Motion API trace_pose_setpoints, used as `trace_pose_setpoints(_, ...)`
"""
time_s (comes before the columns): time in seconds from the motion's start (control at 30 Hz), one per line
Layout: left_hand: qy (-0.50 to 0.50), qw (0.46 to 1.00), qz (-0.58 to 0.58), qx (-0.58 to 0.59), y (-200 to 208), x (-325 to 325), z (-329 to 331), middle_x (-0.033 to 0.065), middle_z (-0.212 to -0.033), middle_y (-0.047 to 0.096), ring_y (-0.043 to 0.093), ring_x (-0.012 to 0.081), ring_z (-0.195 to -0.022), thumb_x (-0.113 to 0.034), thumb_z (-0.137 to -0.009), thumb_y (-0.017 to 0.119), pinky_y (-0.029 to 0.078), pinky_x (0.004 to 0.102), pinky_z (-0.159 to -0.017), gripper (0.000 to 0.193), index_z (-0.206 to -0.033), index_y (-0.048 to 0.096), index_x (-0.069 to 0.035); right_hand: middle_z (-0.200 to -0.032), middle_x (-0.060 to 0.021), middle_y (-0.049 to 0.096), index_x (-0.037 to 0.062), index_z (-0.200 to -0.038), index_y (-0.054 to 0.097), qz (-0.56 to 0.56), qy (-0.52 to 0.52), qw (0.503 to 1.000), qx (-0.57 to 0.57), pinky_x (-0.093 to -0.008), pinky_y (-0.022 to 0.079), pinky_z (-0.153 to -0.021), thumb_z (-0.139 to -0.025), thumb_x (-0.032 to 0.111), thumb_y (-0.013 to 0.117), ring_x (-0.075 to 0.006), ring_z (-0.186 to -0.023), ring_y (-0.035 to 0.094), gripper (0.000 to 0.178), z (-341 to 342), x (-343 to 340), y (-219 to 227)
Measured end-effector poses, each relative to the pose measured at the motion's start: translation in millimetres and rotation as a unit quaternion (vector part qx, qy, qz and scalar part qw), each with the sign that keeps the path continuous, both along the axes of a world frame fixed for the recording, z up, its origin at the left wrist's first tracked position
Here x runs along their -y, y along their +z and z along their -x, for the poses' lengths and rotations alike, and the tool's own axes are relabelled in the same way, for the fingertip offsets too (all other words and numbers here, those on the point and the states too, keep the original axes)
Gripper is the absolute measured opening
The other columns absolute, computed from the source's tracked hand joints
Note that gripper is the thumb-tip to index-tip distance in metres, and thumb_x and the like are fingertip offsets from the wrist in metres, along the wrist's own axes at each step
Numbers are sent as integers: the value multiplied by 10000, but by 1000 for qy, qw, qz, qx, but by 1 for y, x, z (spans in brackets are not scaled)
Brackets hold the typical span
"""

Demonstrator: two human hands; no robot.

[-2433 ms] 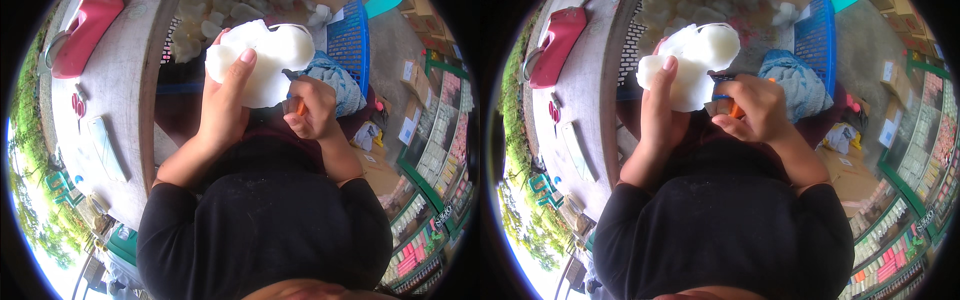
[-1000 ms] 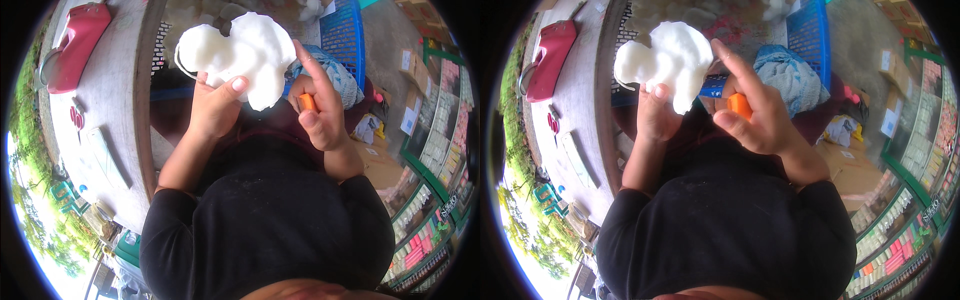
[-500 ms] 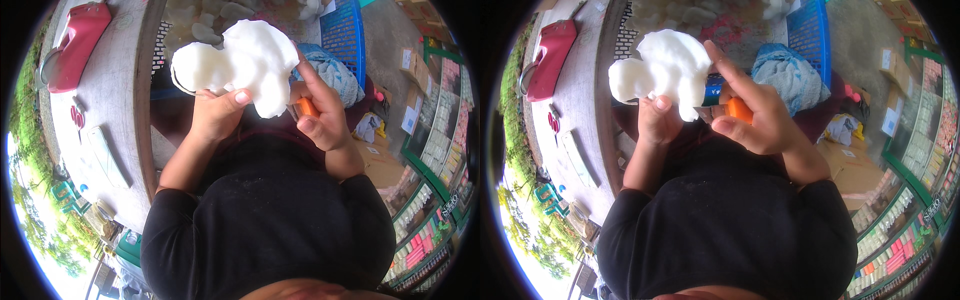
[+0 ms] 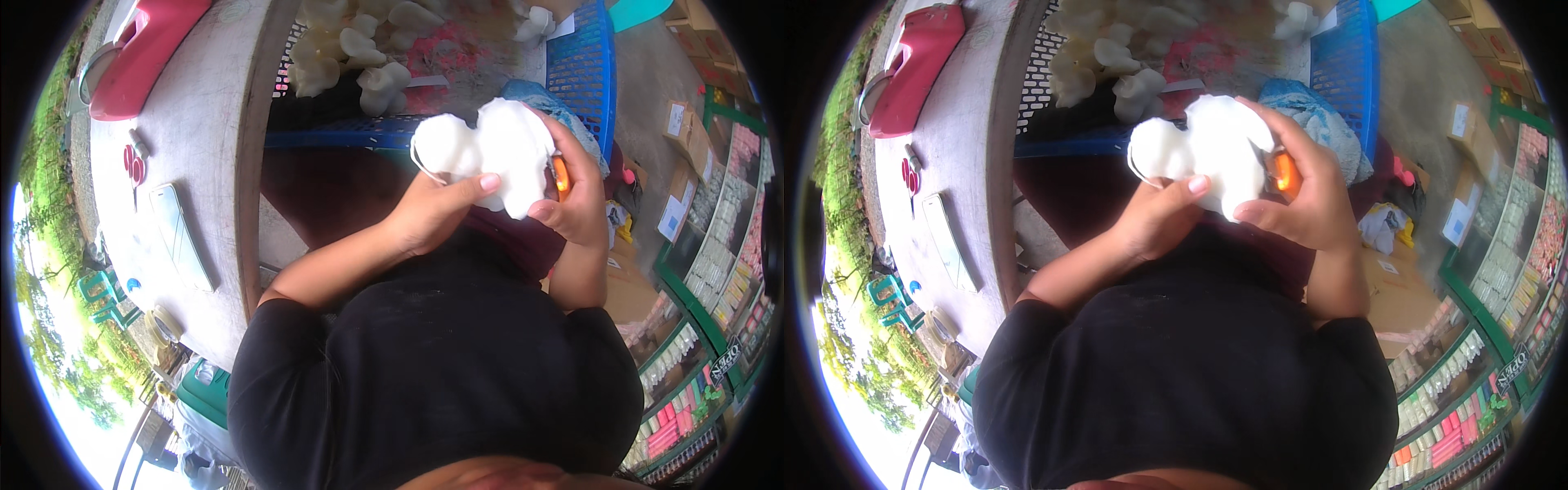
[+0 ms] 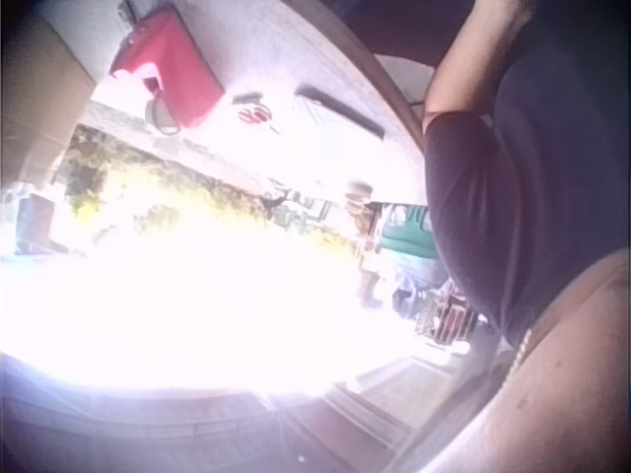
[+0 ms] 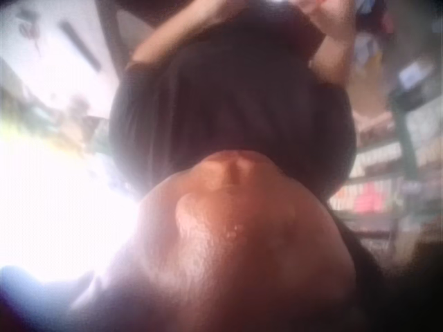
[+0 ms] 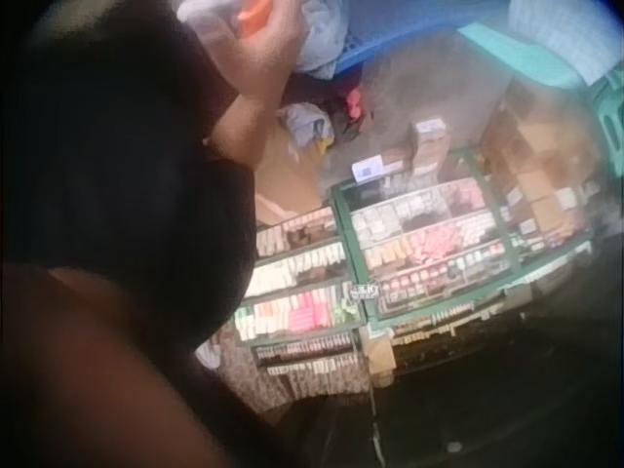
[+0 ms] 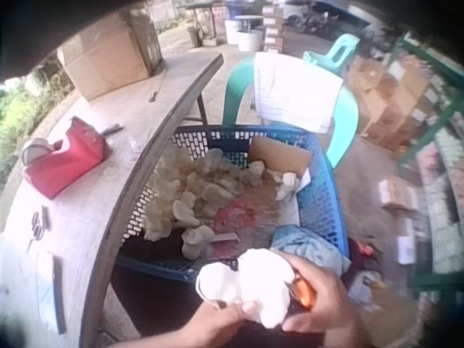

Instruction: The person holds a white wax-like object and uses an orange utility knife to trim and shape its edges. They repeatedly rotate the object, make small cuts, and place trimmed pieces into a blue basket. The person continues this process throughout the clip.

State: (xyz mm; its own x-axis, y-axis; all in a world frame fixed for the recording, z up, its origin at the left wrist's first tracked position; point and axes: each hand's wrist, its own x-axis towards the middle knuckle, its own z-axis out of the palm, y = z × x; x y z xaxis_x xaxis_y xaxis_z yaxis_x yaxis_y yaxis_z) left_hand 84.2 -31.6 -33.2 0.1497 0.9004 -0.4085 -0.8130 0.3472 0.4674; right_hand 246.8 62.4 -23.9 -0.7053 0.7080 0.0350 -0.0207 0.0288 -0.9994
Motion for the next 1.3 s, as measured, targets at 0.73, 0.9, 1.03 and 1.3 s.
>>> trace_pose_setpoints(0.73,-59,971,-53,-227,-1,-26,26,136,-1074,544,514,213,-1008,-371,-930,461,414,324,-884,464,-1184,477,17,-1100,-74,548,44,-1167,538,126,-46,991,8,-280,422,-856,-737,357,719,-147,-1006,519,561,14,-12,0)
trace_pose_setpoints(0.9,-184,742,-41,-644,-39,-67,78,244,-1159,508,495,316,-1099,-523,-893,409,378,366,-943,655,-1219,457,44,-984,-116,637,48,-1163,552,-46,-48,966,250,-337,483,-770,-722,373,725,-227,-884,626,574,26,-76,-18)
trace_pose_setpoints(1.03,-323,482,115,-806,-90,-79,123,287,-1192,486,514,382,-1092,-519,-807,531,420,407,-922,716,-1306,400,-22,-1015,-178,633,78,-1116,579,-195,-18,865,461,-396,476,-774,-725,371,700,-334,-938,611,503,51,-108,-42)
trace_pose_setpoints(1.3,-323,504,-59,-799,-146,-79,118,209,-1216,430,517,400,-1073,-283,-721,692,460,426,-875,671,-1319,390,-253,-976,-167,635,99,-1034,622,-196,147,793,558,-415,466,-784,-703,326,713,-340,-931,598,411,36,-146,-132)
